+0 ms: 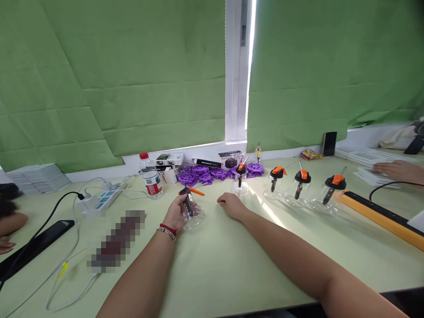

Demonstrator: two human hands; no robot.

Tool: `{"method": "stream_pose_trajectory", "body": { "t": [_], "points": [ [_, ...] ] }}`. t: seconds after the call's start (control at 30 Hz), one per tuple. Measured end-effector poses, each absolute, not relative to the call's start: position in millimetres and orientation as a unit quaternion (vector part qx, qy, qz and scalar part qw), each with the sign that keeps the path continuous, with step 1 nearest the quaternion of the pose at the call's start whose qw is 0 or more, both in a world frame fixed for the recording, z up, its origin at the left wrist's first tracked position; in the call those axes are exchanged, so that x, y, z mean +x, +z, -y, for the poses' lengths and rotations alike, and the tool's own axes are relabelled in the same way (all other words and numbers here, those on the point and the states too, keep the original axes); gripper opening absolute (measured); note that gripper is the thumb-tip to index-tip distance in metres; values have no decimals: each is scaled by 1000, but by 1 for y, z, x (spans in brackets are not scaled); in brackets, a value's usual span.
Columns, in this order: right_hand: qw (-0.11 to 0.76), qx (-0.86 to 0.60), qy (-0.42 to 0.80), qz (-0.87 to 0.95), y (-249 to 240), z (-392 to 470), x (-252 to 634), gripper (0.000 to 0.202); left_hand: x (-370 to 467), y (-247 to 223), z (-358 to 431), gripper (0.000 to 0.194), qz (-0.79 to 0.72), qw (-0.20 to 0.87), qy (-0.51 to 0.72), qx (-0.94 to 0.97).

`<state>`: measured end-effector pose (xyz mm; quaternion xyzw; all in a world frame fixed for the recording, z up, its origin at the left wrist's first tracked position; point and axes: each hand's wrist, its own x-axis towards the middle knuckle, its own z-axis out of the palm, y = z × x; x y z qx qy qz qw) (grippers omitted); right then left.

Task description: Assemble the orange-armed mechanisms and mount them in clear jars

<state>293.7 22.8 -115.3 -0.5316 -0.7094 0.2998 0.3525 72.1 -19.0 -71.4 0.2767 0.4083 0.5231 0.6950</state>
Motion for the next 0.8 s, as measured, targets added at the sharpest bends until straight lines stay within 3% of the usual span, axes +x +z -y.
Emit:
{"method": "stream_pose_trajectory", "body": {
  "t": [0.27,0.4,0.5,0.63,0.73,0.8],
  "points": [
    [236,-526,188,795,-115,-17,279,24,72,-71,16,19,-383,675,575,261],
    [240,-530,170,796,-118,-21,283,28,72,-72,16,18,-389,670,577,259],
    [300,-529,192,770,-117,-20,288,34,72,-71,15,15,-383,646,606,262],
    [447,-476,385,652,-103,-4,291,34,78,-67,18,11,-323,595,668,310],
    [413,-357,637,545,-87,17,287,51,89,-64,26,17,-278,602,655,362],
    [369,-280,738,491,-77,28,283,52,96,-62,33,21,-257,613,634,395]
  ]
}}
